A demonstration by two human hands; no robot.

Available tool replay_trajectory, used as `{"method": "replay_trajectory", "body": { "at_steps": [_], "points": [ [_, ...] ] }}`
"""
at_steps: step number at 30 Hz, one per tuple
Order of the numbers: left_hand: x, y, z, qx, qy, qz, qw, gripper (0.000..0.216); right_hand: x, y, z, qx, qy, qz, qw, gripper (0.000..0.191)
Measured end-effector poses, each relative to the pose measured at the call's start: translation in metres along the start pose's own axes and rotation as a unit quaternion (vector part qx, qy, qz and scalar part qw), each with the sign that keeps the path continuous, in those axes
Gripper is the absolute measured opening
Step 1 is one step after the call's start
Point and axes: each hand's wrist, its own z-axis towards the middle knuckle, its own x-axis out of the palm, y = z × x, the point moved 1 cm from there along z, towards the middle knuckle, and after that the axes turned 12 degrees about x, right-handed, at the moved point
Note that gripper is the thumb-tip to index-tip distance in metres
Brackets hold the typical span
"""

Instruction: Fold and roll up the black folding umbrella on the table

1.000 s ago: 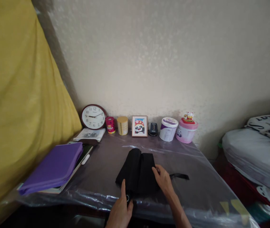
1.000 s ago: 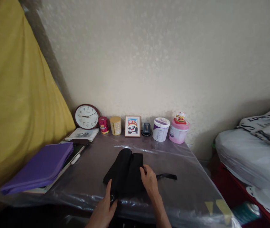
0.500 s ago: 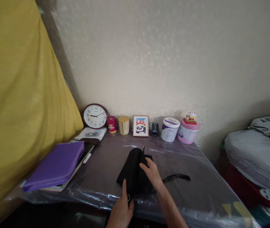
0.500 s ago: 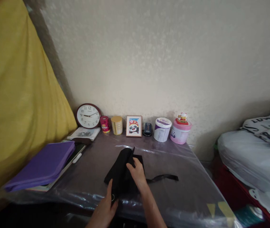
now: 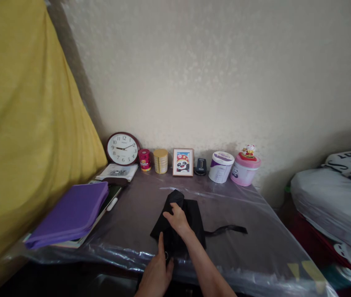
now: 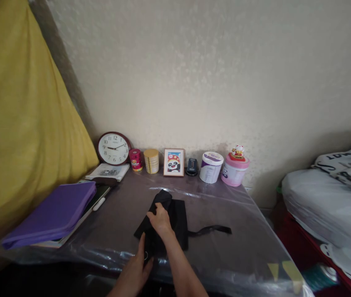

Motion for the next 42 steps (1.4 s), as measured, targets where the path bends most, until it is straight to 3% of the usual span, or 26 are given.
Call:
{"method": "replay_trajectory", "body": {
  "at_steps": [7,12,15,20,28,30,34,38,42],
  "points": [
    [-0.004,-0.002,-0.013,0.065,-0.042,-0.045,0.996,0.069,-0.001,0.005,-0.003,-0.014,0.009,-0.089,0.996,0.046],
    [-0.009,-0.006,-0.018,0.116,-0.022,-0.014,0.993,0.066,-0.005,0.011,-0.01,-0.04,0.023,-0.154,0.987,0.039],
    [-0.011,-0.006,-0.012,0.101,0.013,0.039,0.994,0.066,-0.006,0.015,-0.015,-0.062,0.059,-0.166,0.982,0.031],
    [-0.008,0.0,0.003,0.039,0.055,0.119,0.991,0.062,-0.005,0.017,-0.029,-0.099,0.185,-0.16,0.965,0.024],
    [-0.001,0.003,0.006,0.005,0.052,0.125,0.991,0.061,-0.012,0.01,-0.039,-0.168,0.225,-0.107,0.954,0.021],
    [-0.003,0.001,0.005,0.007,0.038,0.111,0.993,0.063,-0.017,0.008,-0.041,-0.185,0.198,-0.067,0.96,0.022],
    [-0.007,-0.004,0.003,0.022,0.017,0.062,0.998,0.067,-0.027,-0.002,-0.044,-0.236,0.068,-0.031,0.969,0.025],
    [-0.008,-0.006,0.003,0.005,0.019,0.051,0.998,0.068,-0.027,-0.013,-0.032,-0.314,0.046,-0.096,0.943,0.025],
    [-0.006,-0.005,0.002,-0.004,0.009,0.043,0.999,0.067,-0.023,-0.015,0.004,-0.315,0.025,-0.166,0.934,0.025]
  ]
}}
